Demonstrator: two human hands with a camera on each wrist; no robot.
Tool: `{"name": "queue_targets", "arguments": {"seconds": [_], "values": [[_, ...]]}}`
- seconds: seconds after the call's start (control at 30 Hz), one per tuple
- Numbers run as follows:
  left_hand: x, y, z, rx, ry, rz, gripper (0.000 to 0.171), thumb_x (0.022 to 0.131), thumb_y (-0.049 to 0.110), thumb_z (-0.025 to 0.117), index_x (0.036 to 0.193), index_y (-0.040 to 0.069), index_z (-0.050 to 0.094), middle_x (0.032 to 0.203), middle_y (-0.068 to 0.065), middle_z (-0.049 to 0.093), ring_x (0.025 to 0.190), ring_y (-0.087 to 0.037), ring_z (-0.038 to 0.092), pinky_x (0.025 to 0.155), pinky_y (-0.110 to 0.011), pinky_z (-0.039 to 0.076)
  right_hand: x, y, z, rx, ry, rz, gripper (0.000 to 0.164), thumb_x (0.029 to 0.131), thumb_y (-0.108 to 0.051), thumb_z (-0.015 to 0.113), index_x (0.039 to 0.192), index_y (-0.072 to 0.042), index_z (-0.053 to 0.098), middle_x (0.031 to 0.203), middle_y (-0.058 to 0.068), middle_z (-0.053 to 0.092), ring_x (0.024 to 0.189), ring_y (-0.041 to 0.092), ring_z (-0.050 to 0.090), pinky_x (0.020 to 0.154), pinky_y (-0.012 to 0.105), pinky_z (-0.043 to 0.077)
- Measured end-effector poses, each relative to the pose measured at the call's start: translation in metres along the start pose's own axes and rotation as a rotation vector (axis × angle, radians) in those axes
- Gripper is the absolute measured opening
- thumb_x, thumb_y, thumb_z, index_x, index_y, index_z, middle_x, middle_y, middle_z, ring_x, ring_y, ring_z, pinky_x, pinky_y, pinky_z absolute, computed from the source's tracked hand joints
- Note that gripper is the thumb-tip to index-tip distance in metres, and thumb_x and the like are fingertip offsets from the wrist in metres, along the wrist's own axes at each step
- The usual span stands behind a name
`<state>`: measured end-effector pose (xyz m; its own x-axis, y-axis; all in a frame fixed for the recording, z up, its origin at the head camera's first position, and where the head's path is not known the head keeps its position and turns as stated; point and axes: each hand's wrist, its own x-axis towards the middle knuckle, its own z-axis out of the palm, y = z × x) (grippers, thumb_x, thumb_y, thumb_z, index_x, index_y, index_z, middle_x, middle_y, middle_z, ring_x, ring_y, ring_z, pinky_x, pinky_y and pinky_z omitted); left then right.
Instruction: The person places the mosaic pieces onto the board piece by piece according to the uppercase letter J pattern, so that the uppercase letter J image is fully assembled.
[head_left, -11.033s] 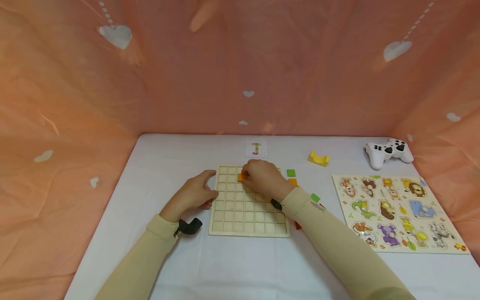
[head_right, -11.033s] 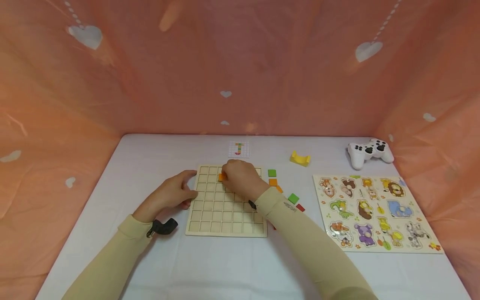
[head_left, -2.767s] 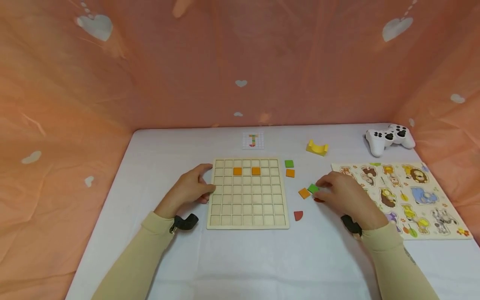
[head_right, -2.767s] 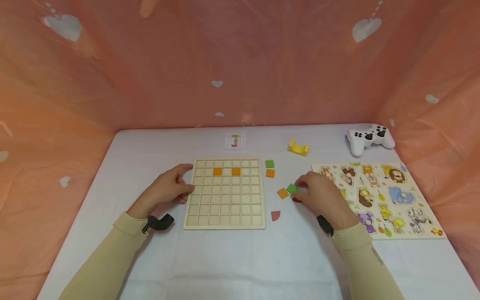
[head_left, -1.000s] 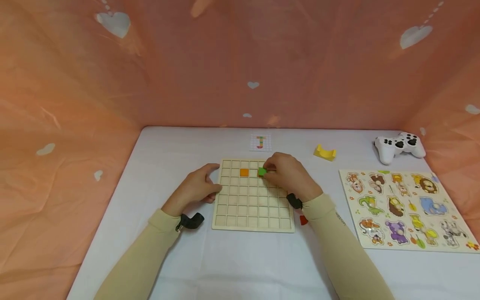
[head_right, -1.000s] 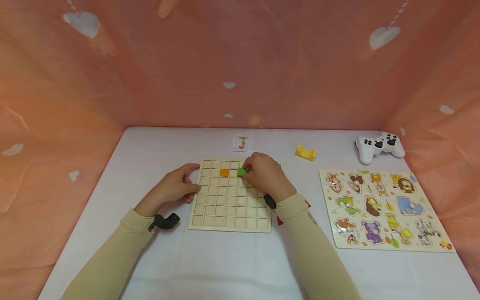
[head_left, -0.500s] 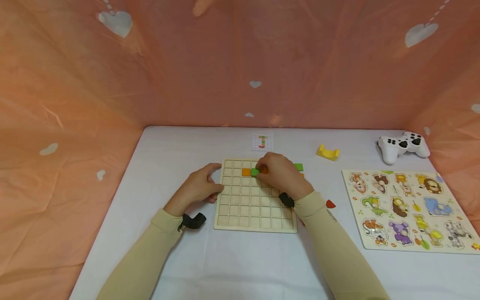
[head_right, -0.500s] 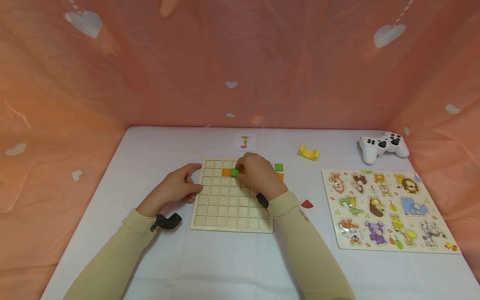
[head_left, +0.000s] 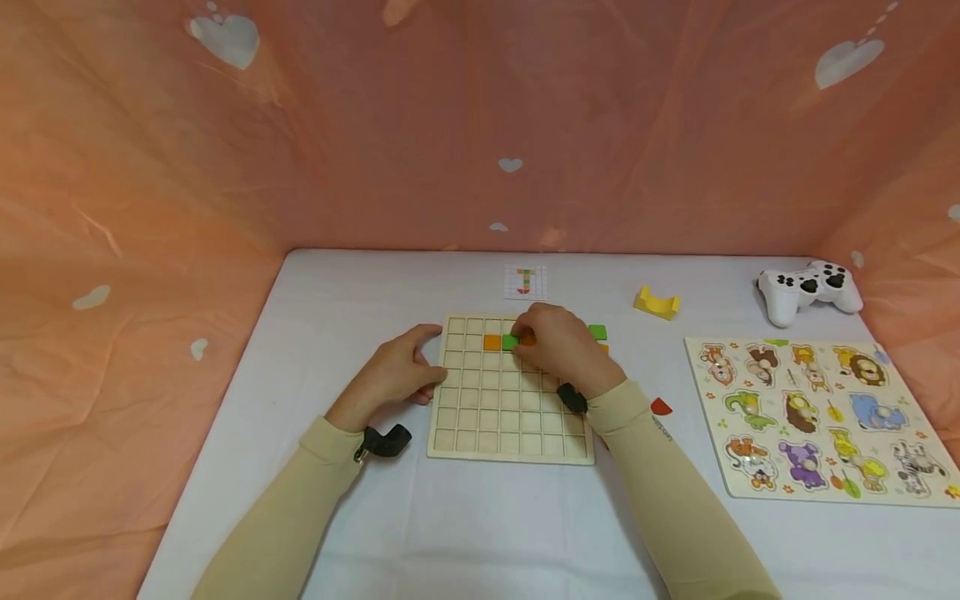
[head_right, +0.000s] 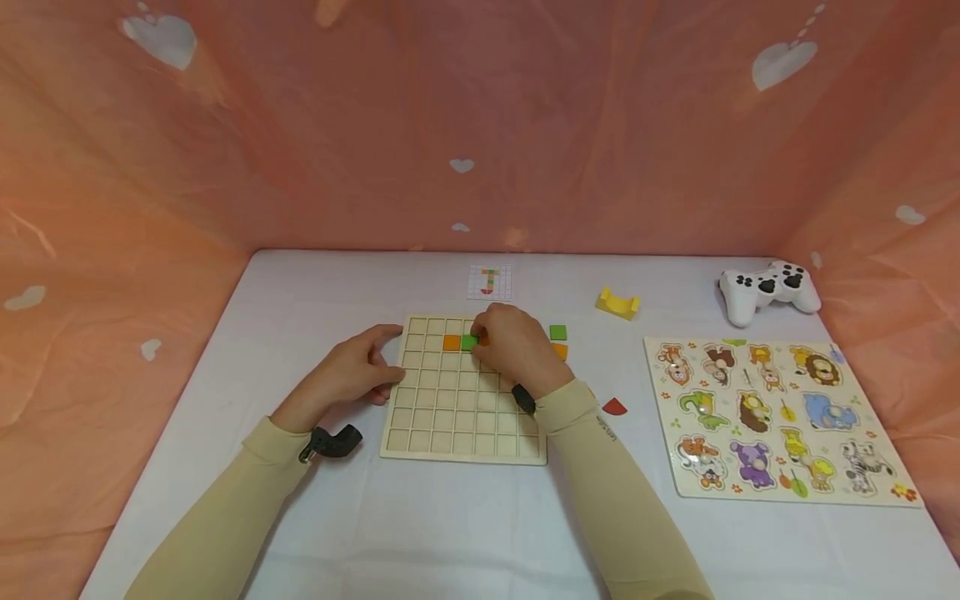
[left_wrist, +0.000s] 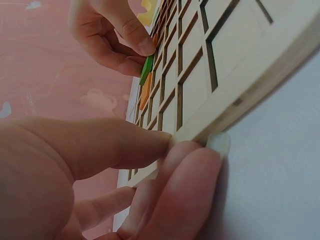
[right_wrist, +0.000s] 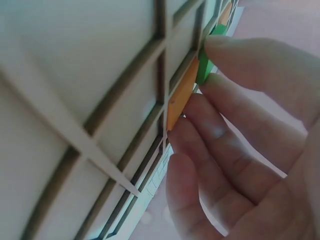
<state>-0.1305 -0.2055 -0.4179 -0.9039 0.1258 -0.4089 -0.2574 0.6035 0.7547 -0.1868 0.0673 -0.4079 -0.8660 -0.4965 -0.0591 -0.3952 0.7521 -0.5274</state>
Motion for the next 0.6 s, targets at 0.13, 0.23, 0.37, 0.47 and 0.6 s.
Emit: {"name": "queue_targets", "arguments": {"seconds": [0.13, 0.23, 0.37, 0.47, 0.6], "values": [[0.0007, 0.0003, -0.0006, 0.004, -0.001, 0.004, 0.08, 0.096, 0.013, 0.076, 0.167, 0.018, 0.039, 0.087, -0.012, 0.068, 0.064, -0.017, 0.072, 0.062, -0.03, 0.065, -0.0001, -0.0001, 0.0002, -0.001, 0.004, 0.004, 0.022, 0.094, -0.019, 0.08, 0.113, -0.009, 0.082, 0.108, 0.005, 0.074, 0.095, 0.023, 0.066, 0.088, 0.042, 0.059], [0.0012, 0.0004, -0.0008, 0.009, 0.001, 0.007, 0.08, 0.096, 0.014, 0.076, 0.167, 0.017, 0.039, 0.086, -0.011, 0.069, 0.064, -0.017, 0.072, 0.062, -0.03, 0.065, -0.0002, -0.0001, 0.0005, -0.005, 0.008, 0.001, 0.022, 0.094, -0.019, 0.08, 0.113, -0.009, 0.082, 0.109, 0.006, 0.074, 0.095, 0.023, 0.066, 0.088, 0.042, 0.06], [0.0006, 0.0007, -0.0001, 0.008, 0.004, 0.002, 0.08, 0.096, 0.014, 0.076, 0.167, 0.018, 0.039, 0.086, -0.011, 0.069, 0.064, -0.017, 0.072, 0.063, -0.03, 0.065, -0.0002, -0.0003, 0.0009, -0.008, 0.013, -0.001, 0.022, 0.093, -0.018, 0.08, 0.113, -0.009, 0.082, 0.108, 0.005, 0.074, 0.094, 0.023, 0.066, 0.086, 0.041, 0.06], [-0.0006, 0.0013, 0.0, 0.0, 0.001, -0.001, 0.08, 0.096, 0.014, 0.076, 0.167, 0.018, 0.039, 0.087, -0.011, 0.069, 0.065, -0.017, 0.072, 0.064, -0.031, 0.066, 0.0, -0.0005, 0.0009, -0.005, 0.009, 0.002, 0.022, 0.093, -0.018, 0.08, 0.113, -0.009, 0.082, 0.108, 0.005, 0.074, 0.093, 0.022, 0.066, 0.086, 0.041, 0.059], [-0.0013, 0.0023, -0.0007, -0.002, -0.001, 0.0, 0.08, 0.096, 0.014, 0.076, 0.167, 0.018, 0.039, 0.087, -0.011, 0.069, 0.065, -0.017, 0.072, 0.064, -0.031, 0.066, 0.0005, -0.0008, 0.0005, 0.002, -0.001, 0.009, 0.023, 0.093, -0.018, 0.079, 0.114, -0.008, 0.082, 0.109, 0.005, 0.074, 0.093, 0.023, 0.065, 0.086, 0.04, 0.059]]}}
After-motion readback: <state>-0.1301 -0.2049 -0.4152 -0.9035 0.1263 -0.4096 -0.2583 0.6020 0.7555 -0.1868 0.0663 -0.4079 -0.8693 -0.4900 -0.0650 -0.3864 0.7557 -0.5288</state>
